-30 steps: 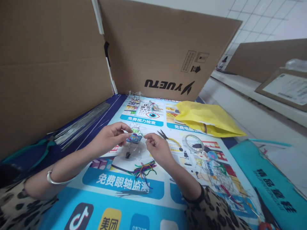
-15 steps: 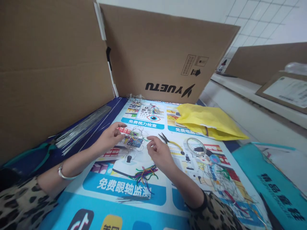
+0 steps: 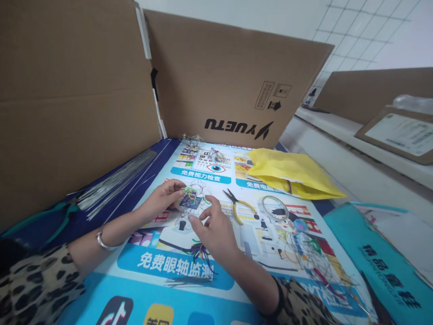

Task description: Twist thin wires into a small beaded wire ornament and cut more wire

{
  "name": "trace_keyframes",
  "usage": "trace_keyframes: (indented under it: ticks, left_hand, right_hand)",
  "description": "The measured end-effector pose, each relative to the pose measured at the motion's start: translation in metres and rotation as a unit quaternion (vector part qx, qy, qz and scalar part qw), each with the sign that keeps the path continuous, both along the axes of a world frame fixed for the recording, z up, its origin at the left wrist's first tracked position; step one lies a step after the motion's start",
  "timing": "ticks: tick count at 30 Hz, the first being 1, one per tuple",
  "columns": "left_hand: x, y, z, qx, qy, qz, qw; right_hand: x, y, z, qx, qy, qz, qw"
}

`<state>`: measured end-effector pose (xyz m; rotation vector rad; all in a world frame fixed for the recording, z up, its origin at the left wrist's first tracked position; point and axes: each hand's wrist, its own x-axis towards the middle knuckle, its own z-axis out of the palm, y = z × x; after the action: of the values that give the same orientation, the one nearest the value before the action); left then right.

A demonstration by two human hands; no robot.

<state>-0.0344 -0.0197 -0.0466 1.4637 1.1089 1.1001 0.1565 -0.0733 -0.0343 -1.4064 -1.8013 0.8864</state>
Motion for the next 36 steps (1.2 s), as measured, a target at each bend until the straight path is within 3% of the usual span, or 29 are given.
trace_keyframes:
  ticks: [9, 17, 23, 36]
  left_hand:
    - [0.0, -0.013, 0.003, 0.024, 0.037, 0.018, 0.999]
    - [0.005, -0.034, 0.011, -0.038, -0.003, 0.022, 0.999]
    - [0.007, -0.052, 0.015, -0.087, -0.011, 0.059, 0.994]
    - [0.012, -0.068, 0.006, -0.097, -0.063, 0.085, 0.99]
  right_hand:
    - [0.013, 0.012, 0.003, -0.003, 0.066, -0.008, 0.998]
    - [0.027, 0.029, 0.005, -0.034, 0.154, 0.009, 0.987]
    - [0.035, 0.035, -0.002, -0.034, 0.179, 0.03, 0.983]
    - [0.037, 0.035, -0.014, -0.011, 0.18, 0.018, 0.983]
